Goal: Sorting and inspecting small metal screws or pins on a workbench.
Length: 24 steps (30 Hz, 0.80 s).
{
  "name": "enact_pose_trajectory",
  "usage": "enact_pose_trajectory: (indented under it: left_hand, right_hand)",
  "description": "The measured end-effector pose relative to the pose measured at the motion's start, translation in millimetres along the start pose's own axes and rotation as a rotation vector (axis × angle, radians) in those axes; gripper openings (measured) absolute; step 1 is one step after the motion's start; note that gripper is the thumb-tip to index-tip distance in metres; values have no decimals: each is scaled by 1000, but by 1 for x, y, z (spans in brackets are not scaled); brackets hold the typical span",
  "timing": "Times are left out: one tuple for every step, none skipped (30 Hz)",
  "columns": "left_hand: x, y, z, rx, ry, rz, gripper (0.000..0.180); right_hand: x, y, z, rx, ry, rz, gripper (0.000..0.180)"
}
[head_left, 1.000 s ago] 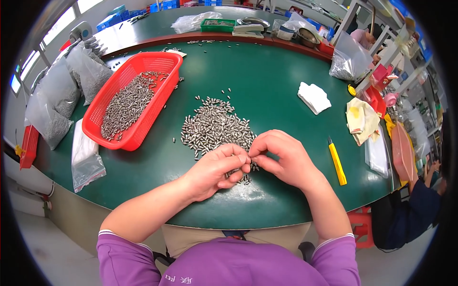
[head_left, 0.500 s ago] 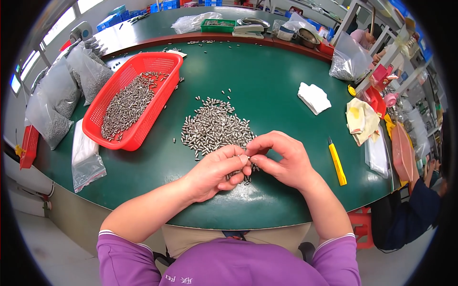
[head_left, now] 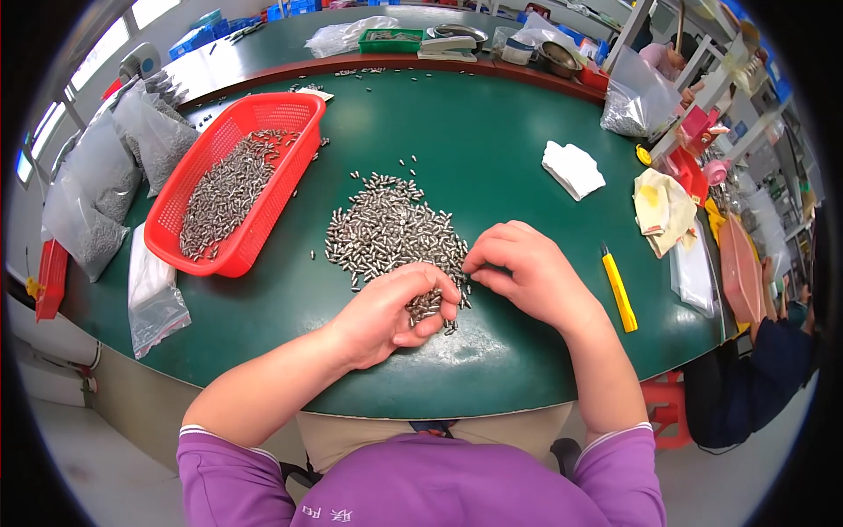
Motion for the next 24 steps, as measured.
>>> enact_pose_trajectory:
  left_hand:
    - [1,0,0,-1,0,3,20]
    - [1,0,-1,-1,14,2,21]
    - [2,0,-1,-1,28,2,22]
    - [1,0,-1,-1,29,1,22]
    - [0,-1,0,-1,47,-8,23]
    - [-2,-1,1,-2,65,-18,23]
    - [-3,-1,2,-1,66,-19,23]
    - [-3,-2,2,8,64,-11,24]
    - [-3,-2,1,17,62,-3,25]
    - [-3,-2,1,17,62,-2,25]
    - [-3,-2,1,1,73,-8,22]
    - [-3,-2,2,-14,84,-14,19]
    - [-4,-2,2,-13,83,-16,19]
    - [-2,-2,3,-27,83,3,14]
    - [-1,-2,3,-40,82,22,10]
    - [-2,-1,3,-37,82,18,10]
    - [-1,-1,3,-31,85,22,10]
    - [-1,-1,3,-26,88,25,10]
    - [0,-1,4,-26,77,27,9]
    - [1,-1,3,-22,77,25,9]
    - [2,0,2,-21,81,28,8]
    - [4,0,2,-22,84,33,8]
    - [4,0,2,-16,85,38,9]
    - [4,0,2,-15,85,37,9]
  right_hand:
    - [4,1,-3,24,6,39,14]
    - [8,3,-6,48,12,78,14]
    - [8,3,-6,49,13,78,14]
    - [10,4,-7,50,12,84,13]
    - [11,4,-6,51,11,90,13]
    - [12,4,-6,51,11,91,13]
    - [12,3,-6,53,25,95,13]
    - [13,3,-7,54,39,98,13]
    - [13,3,-7,53,39,99,13]
    - [13,4,-9,72,53,99,14]
    - [13,4,-11,90,67,99,14]
    - [13,4,-11,89,69,98,14]
    - [13,4,-12,95,76,94,13]
    - [13,4,-13,101,83,89,12]
    - [13,3,-12,98,83,89,12]
    - [13,1,-14,136,-82,65,10]
    - [13,0,-16,174,-248,41,8]
    - [14,-1,-13,169,-249,44,8]
    - [12,-1,-9,161,-345,31,7]
    - [11,-1,-6,152,-441,19,6]
    - [13,-1,-2,123,-477,34,8]
    - [14,-1,-1,121,-477,34,8]
    - [14,-1,2,95,-500,29,8]
    - [15,-2,4,69,-524,24,9]
Point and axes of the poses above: each hand's wrist, its own y-axis away from the middle knuckle, its own x-axis out of the palm, z = x × y, the point moved 10 cm from there along -y, towards the middle knuckle, and after that the axes turned 13 degrees about -y, right-handed, at the moved point
